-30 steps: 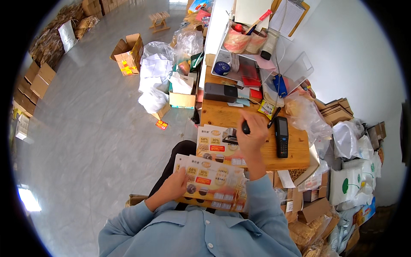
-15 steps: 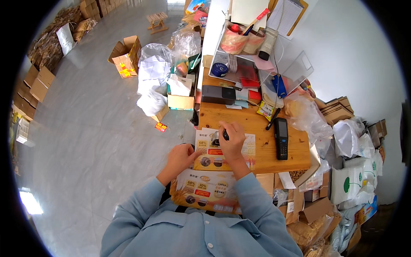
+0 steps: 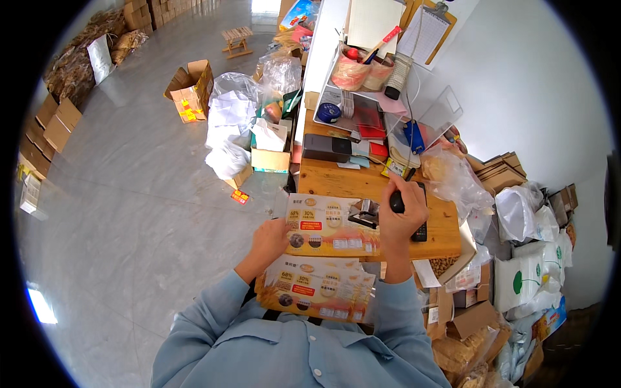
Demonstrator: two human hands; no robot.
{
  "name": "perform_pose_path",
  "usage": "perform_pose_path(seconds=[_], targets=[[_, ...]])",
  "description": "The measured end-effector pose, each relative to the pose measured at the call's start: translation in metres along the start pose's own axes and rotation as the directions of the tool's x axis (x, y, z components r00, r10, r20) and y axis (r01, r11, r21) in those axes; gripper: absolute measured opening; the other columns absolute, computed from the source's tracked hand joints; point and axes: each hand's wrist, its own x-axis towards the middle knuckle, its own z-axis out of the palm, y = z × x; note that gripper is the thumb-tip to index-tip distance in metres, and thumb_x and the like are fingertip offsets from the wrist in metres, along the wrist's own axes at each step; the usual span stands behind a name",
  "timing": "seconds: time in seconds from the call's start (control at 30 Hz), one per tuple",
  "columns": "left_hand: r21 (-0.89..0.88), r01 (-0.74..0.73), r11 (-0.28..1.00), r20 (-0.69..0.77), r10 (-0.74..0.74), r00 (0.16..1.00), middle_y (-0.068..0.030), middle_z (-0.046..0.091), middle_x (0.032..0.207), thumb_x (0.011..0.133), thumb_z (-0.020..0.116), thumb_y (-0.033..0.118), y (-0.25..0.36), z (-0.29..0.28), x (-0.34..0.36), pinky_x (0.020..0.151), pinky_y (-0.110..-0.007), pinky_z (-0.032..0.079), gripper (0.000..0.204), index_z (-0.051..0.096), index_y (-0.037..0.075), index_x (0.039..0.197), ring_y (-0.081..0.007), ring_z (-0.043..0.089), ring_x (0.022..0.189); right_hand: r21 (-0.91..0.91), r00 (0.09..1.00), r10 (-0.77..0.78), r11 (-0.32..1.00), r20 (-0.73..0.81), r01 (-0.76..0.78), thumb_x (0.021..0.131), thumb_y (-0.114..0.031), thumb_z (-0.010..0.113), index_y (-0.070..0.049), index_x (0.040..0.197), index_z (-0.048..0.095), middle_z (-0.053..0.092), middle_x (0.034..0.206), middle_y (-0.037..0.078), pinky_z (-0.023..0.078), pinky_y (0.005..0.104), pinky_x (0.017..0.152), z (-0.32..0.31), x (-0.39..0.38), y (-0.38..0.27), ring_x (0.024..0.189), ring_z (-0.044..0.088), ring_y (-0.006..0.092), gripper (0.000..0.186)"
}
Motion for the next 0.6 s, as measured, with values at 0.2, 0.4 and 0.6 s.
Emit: perform_pose_path(seconds=[0.2, 0.4, 0.6], targets=[[-0.128, 0.117, 0.985, 0.093, -0.106, 0.990, -0.0166, 0.066, 0.071, 0.083, 0.071, 0.027, -0.001, -0.013, 0.004, 0.061, -0.046, 0.050, 0.025, 0.068, 0.003, 0.074, -0.0364, 0.065, 0.069, -0.025, 1.000, 0.008, 1.000, -0.007, -0.008, 0.072, 0.010, 0.067, -0.004, 0.095, 0.071, 0.065, 0.077, 0.011, 0.046, 0.0358, 0.066, -0.007, -0.004, 0.004, 0.069, 0.060, 0.0271, 0.027], [-0.084, -0.006, 0.996, -0.020, 0.004, 1.000, -0.0192, 0.062, 0.065, 0.084, 0.068, 0.020, -0.001, -0.003, 0.003, 0.056, -0.046, 0.047, 0.025, 0.065, 0.000, 0.068, -0.0376, 0.063, 0.063, -0.061, 0.999, 0.003, 0.998, 0.035, 0.000, 0.072, 0.010, 0.068, -0.004, 0.095, 0.071, 0.061, 0.073, 0.011, 0.044, 0.0359, 0.061, -0.009, -0.025, 0.013, 0.065, 0.056, 0.0282, 0.028], [0.031, 0.010, 0.999, 0.106, -0.013, 0.994, -0.0211, 0.065, 0.075, 0.087, 0.061, 0.019, 0.004, -0.007, 0.004, 0.066, -0.052, 0.050, 0.018, 0.065, 0.001, 0.085, -0.0406, 0.065, 0.075, -0.067, 0.999, 0.040, 0.997, 0.034, -0.038, 0.073, 0.010, 0.068, -0.003, 0.092, 0.070, 0.059, 0.071, 0.011, 0.043, 0.0368, 0.060, -0.015, -0.033, 0.019, 0.064, 0.054, 0.0290, 0.023]])
